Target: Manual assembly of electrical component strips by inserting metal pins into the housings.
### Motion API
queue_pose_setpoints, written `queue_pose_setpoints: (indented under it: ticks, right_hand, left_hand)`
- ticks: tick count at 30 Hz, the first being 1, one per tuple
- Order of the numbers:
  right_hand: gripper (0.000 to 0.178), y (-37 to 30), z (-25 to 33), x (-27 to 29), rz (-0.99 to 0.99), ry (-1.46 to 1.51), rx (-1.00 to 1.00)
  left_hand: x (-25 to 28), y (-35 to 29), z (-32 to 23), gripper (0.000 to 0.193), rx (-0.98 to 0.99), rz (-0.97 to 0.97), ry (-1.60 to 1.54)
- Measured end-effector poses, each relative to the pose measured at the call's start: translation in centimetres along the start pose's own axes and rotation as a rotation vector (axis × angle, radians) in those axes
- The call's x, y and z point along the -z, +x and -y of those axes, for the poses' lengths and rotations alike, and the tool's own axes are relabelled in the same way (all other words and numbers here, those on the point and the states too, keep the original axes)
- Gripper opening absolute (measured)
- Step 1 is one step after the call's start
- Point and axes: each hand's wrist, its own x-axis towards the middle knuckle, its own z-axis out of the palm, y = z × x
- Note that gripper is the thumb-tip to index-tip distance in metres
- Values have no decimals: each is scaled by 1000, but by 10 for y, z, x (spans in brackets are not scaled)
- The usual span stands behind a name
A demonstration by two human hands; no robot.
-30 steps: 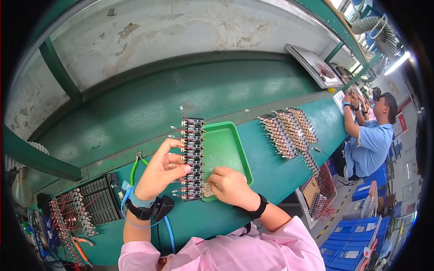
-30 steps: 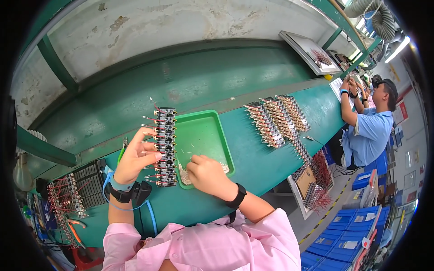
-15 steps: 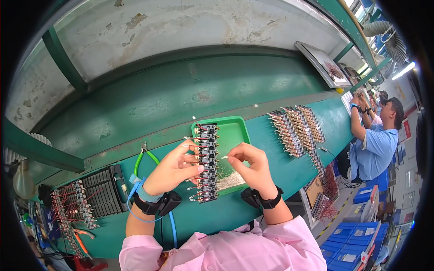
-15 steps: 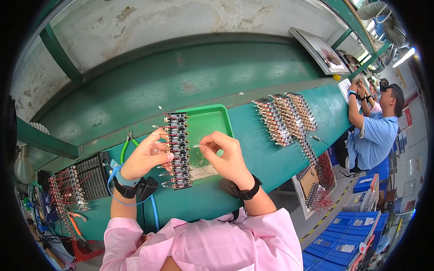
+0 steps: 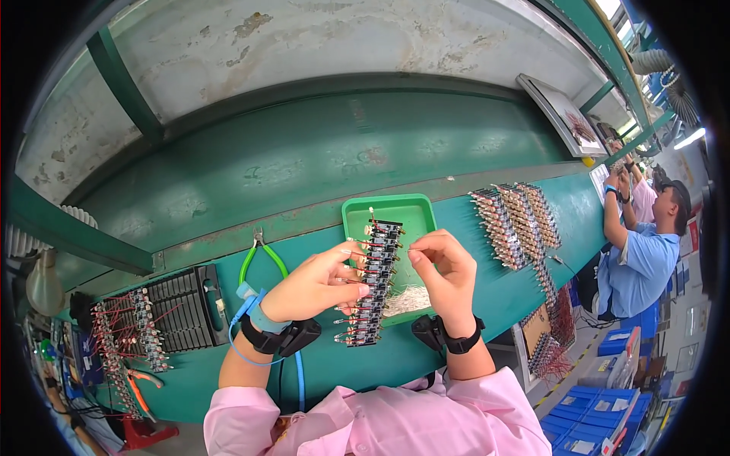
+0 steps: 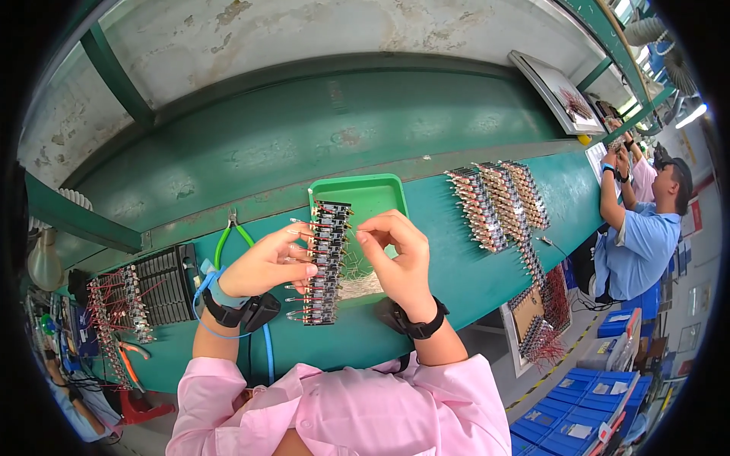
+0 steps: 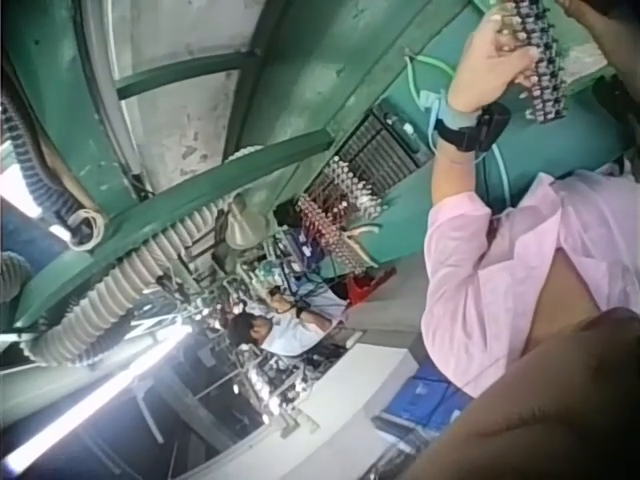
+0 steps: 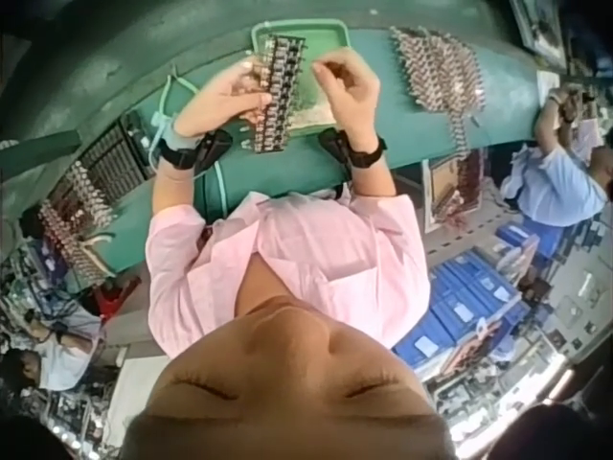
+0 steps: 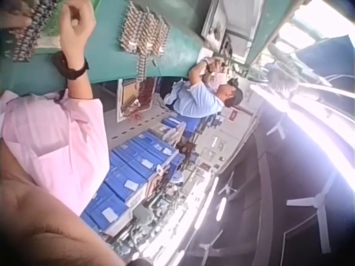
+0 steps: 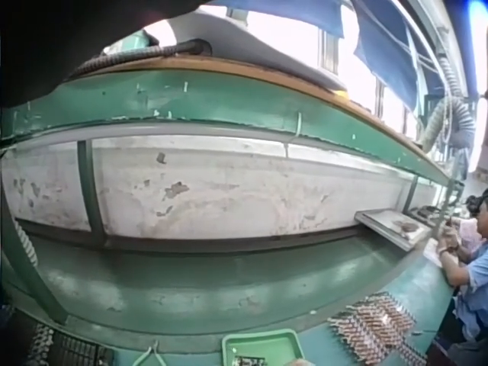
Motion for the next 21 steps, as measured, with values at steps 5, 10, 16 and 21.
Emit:
queue_pose_setpoints:
  ticks: [5,10,16,21]
  right_hand:
    - [10,1,1,-1,-66,-42,83]
    - [11,1,-1,-1,-109,-118,146]
    - [11,0,-1,-3,-126,-155,167]
    - [12,0,-1,-4,-153,-200,195]
  left_hand:
    - [3,0,3,35,41,51,35]
    - [1,0,1,34,58,60,29]
    - [1,1,3,33,66,70,30]
    - [-1,0,1,32,54,76,44]
